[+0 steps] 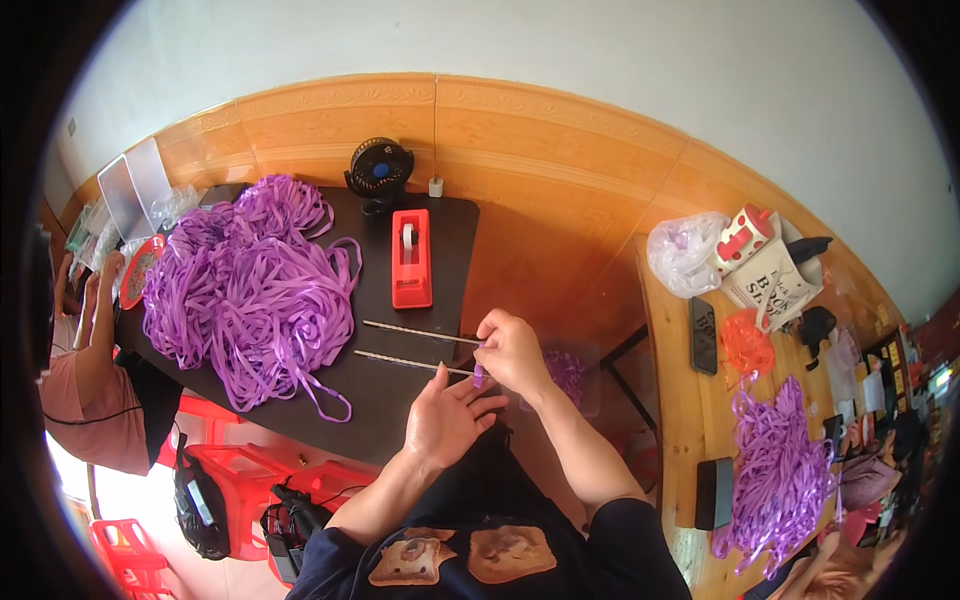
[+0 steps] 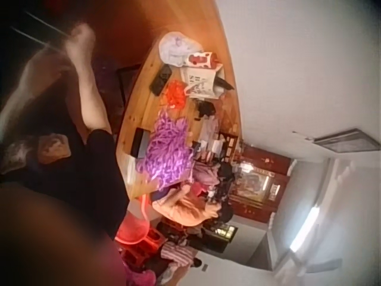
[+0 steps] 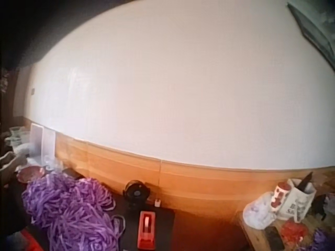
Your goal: Using a metal rod jig to tie and form decorative purple ribbon bows.
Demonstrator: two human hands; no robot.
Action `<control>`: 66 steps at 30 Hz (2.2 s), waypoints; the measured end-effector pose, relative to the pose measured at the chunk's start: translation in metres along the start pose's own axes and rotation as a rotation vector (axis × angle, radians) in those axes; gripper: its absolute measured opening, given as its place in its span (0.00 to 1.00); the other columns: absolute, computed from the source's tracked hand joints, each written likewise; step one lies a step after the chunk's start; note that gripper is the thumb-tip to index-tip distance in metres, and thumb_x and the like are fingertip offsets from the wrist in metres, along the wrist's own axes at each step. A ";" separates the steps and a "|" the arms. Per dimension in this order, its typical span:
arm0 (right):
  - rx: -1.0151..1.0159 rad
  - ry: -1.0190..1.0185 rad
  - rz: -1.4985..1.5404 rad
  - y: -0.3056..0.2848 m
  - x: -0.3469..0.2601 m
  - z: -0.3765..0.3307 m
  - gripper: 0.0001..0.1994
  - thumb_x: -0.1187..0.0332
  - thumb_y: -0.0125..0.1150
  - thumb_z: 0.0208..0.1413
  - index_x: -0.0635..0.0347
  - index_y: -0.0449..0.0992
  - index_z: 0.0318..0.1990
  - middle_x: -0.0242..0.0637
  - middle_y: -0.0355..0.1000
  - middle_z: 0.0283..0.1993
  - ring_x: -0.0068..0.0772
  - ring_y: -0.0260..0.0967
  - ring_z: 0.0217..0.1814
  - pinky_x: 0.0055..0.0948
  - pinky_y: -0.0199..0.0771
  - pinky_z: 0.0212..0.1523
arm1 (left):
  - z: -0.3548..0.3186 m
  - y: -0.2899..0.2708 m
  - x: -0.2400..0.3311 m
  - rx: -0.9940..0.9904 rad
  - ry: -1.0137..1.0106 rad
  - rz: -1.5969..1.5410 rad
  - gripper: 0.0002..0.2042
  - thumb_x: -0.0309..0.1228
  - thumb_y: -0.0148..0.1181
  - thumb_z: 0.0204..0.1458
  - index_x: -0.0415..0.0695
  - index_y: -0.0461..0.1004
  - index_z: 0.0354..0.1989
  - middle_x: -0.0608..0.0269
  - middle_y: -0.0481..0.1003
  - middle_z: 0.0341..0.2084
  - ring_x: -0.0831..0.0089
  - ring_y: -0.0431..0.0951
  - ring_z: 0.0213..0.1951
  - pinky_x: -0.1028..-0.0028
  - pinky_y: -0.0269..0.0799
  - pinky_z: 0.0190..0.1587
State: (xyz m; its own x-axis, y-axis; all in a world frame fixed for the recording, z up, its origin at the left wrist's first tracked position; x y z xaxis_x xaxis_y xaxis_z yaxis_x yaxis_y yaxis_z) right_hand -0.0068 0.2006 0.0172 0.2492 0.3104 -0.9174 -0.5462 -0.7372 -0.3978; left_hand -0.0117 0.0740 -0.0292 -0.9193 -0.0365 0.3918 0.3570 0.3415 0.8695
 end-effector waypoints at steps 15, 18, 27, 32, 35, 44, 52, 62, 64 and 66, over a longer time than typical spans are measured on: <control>0.093 -0.086 0.151 -0.008 0.033 -0.015 0.07 0.84 0.57 0.47 0.66 0.67 0.34 0.35 0.73 0.24 0.18 0.69 0.26 0.19 0.67 0.26 | 0.001 0.000 -0.001 0.024 -0.007 -0.015 0.35 0.57 0.35 0.60 0.34 0.59 0.59 0.54 0.64 0.55 0.58 0.68 0.52 0.65 0.60 0.50; 0.101 -0.109 0.076 -0.006 0.031 -0.019 0.08 0.83 0.57 0.48 0.65 0.67 0.35 0.34 0.73 0.23 0.16 0.67 0.24 0.20 0.64 0.24 | 0.000 0.004 0.000 0.009 -0.011 -0.053 0.32 0.55 0.36 0.60 0.35 0.59 0.58 0.55 0.63 0.53 0.59 0.68 0.52 0.66 0.59 0.49; 0.157 -0.194 0.108 -0.009 0.030 -0.020 0.08 0.81 0.59 0.49 0.64 0.68 0.34 0.33 0.74 0.24 0.14 0.65 0.24 0.18 0.62 0.24 | 0.000 0.005 0.000 0.000 -0.006 -0.051 0.32 0.55 0.36 0.60 0.36 0.60 0.58 0.57 0.64 0.52 0.59 0.67 0.52 0.65 0.59 0.49; 0.128 -0.187 0.110 -0.009 0.029 -0.022 0.07 0.82 0.59 0.49 0.64 0.68 0.35 0.32 0.74 0.25 0.15 0.65 0.24 0.19 0.63 0.24 | 0.000 0.002 -0.001 -0.008 -0.011 -0.058 0.32 0.55 0.36 0.60 0.37 0.61 0.57 0.58 0.64 0.52 0.60 0.68 0.52 0.65 0.59 0.49; 0.145 -0.181 0.032 -0.008 0.024 -0.026 0.07 0.82 0.58 0.49 0.64 0.69 0.35 0.33 0.74 0.25 0.16 0.66 0.23 0.19 0.63 0.24 | 0.000 0.003 -0.001 -0.005 -0.009 -0.061 0.32 0.55 0.36 0.60 0.37 0.61 0.57 0.58 0.65 0.52 0.61 0.68 0.52 0.65 0.58 0.49; 0.208 -0.250 -0.095 -0.010 0.012 -0.029 0.06 0.82 0.57 0.49 0.64 0.69 0.34 0.35 0.72 0.24 0.20 0.69 0.26 0.20 0.66 0.25 | 0.000 0.003 0.000 -0.007 -0.014 -0.076 0.30 0.54 0.35 0.61 0.37 0.61 0.57 0.58 0.65 0.51 0.62 0.68 0.51 0.66 0.59 0.49; 0.277 -0.232 -0.302 -0.011 0.009 -0.034 0.06 0.80 0.58 0.49 0.63 0.71 0.35 0.38 0.74 0.25 0.28 0.73 0.25 0.24 0.68 0.26 | 0.001 0.001 -0.001 -0.014 0.007 -0.026 0.33 0.55 0.37 0.60 0.35 0.60 0.58 0.55 0.65 0.54 0.61 0.67 0.51 0.66 0.60 0.50; 0.258 -0.033 0.332 0.003 0.027 -0.037 0.18 0.74 0.52 0.59 0.62 0.62 0.57 0.44 0.76 0.37 0.28 0.74 0.34 0.23 0.73 0.34 | -0.002 0.005 0.000 -0.021 0.018 -0.045 0.32 0.55 0.38 0.59 0.36 0.61 0.57 0.55 0.66 0.51 0.61 0.68 0.49 0.66 0.60 0.50; 0.186 0.157 0.606 0.014 0.032 -0.034 0.21 0.73 0.54 0.58 0.61 0.61 0.59 0.46 0.76 0.38 0.30 0.75 0.35 0.24 0.74 0.35 | -0.001 0.003 0.000 -0.012 0.014 -0.058 0.32 0.54 0.38 0.59 0.36 0.61 0.57 0.55 0.66 0.51 0.62 0.68 0.49 0.66 0.60 0.51; 0.126 0.328 0.929 0.026 0.042 -0.034 0.28 0.71 0.58 0.56 0.60 0.56 0.63 0.51 0.75 0.39 0.35 0.75 0.36 0.27 0.75 0.35 | -0.001 0.003 0.000 -0.005 0.005 -0.067 0.32 0.54 0.38 0.59 0.36 0.60 0.58 0.56 0.66 0.51 0.62 0.68 0.49 0.66 0.59 0.51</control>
State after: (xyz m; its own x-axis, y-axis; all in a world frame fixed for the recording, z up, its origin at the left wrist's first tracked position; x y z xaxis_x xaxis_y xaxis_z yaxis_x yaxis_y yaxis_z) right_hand 0.0168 0.1737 -0.0309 -0.1218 -0.5540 -0.8235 -0.7128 -0.5285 0.4610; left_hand -0.0105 0.0736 -0.0266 -0.9403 -0.0639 0.3343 0.2956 0.3338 0.8951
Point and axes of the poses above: each hand's wrist, its own z-axis towards the middle knuckle, its own y-axis out of the palm, x = y × z, the point moved 8 cm from there along z, towards the middle knuckle
